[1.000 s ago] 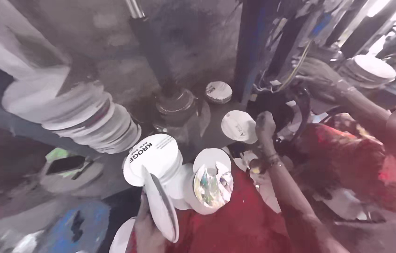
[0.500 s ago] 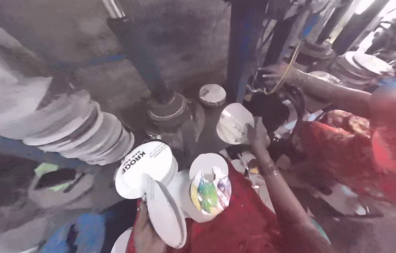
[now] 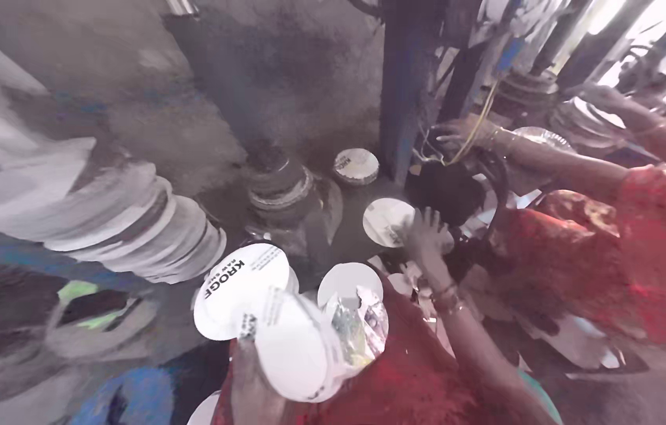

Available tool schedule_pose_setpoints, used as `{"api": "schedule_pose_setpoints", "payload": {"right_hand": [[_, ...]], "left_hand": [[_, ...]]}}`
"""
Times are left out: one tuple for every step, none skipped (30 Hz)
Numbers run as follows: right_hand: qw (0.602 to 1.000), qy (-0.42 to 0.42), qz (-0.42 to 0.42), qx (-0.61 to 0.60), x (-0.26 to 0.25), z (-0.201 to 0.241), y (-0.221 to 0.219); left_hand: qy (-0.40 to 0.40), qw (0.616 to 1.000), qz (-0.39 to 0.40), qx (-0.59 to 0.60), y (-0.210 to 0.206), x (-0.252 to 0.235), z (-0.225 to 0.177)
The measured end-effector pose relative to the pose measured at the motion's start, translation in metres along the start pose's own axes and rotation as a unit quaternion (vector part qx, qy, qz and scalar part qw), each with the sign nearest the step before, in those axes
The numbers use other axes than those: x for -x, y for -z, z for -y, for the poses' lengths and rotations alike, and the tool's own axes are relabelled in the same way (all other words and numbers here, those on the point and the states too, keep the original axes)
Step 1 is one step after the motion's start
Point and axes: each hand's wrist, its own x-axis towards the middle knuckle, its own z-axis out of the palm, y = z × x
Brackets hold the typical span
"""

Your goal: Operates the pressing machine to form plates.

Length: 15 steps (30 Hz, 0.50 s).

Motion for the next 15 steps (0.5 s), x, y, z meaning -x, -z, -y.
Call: {"api": "schedule_pose_setpoints", "payload": {"right_hand": [[0.999, -0.037, -0.010, 0.027, -0.014, -0.013, -0.005], [0.998, -0.047, -0.027, 0.033, -0.020, -0.022, -0.010], [0.997, -0.037, -0.058, 0.020, -0.020, -0.026, -0.012], [0.995, -0.020, -0.099, 0.001, -0.019, -0.026, -0.012], [0.991, -0.006, -0.136, -0.018, -0.017, -0.024, -0.012], [0.987, -0.002, -0.156, -0.032, -0.016, -0.021, -0.012], [0.987, -0.010, -0.154, -0.046, -0.016, -0.019, -0.012], [0.988, -0.024, -0.141, -0.064, -0.015, -0.019, -0.010], [0.989, -0.037, -0.126, -0.073, -0.014, -0.018, -0.010], [0.989, -0.036, -0.117, -0.079, -0.014, -0.018, -0.010], [0.991, -0.028, -0.106, -0.076, -0.014, -0.015, -0.010], [0.993, -0.012, -0.097, -0.063, -0.015, -0.013, -0.011], [0.994, 0.013, -0.095, -0.054, -0.020, -0.013, -0.015], [0.992, 0.052, -0.095, -0.056, -0.028, -0.014, -0.020], [0.989, 0.103, -0.086, -0.066, -0.039, -0.014, -0.021]], "left_hand": [[0.015, 0.998, 0.013, 0.057, 0.008, -0.004, -0.001], [0.026, 0.993, 0.017, 0.112, 0.012, -0.007, -0.002], [0.030, 0.989, 0.011, 0.147, 0.009, -0.008, -0.007], [0.030, 0.986, 0.012, 0.165, 0.003, -0.007, -0.013], [0.032, 0.983, 0.023, 0.181, 0.001, -0.007, -0.016], [0.042, 0.977, 0.041, 0.205, 0.003, -0.007, -0.016], [0.056, 0.969, 0.054, 0.236, 0.005, -0.007, -0.016], [0.068, 0.961, 0.064, 0.259, 0.005, -0.007, -0.016], [0.073, 0.964, 0.056, 0.248, 0.005, -0.005, -0.016], [0.079, 0.967, 0.041, 0.238, 0.003, -0.005, -0.017], [0.088, 0.965, 0.034, 0.245, 0.002, -0.004, -0.017], [0.101, 0.954, 0.039, 0.278, 0.003, -0.003, -0.016], [0.119, 0.943, 0.049, 0.308, 0.006, -0.003, -0.015], [0.133, 0.936, 0.056, 0.322, 0.007, -0.003, -0.014], [0.138, 0.934, 0.058, 0.323, 0.007, -0.004, -0.015]]}}
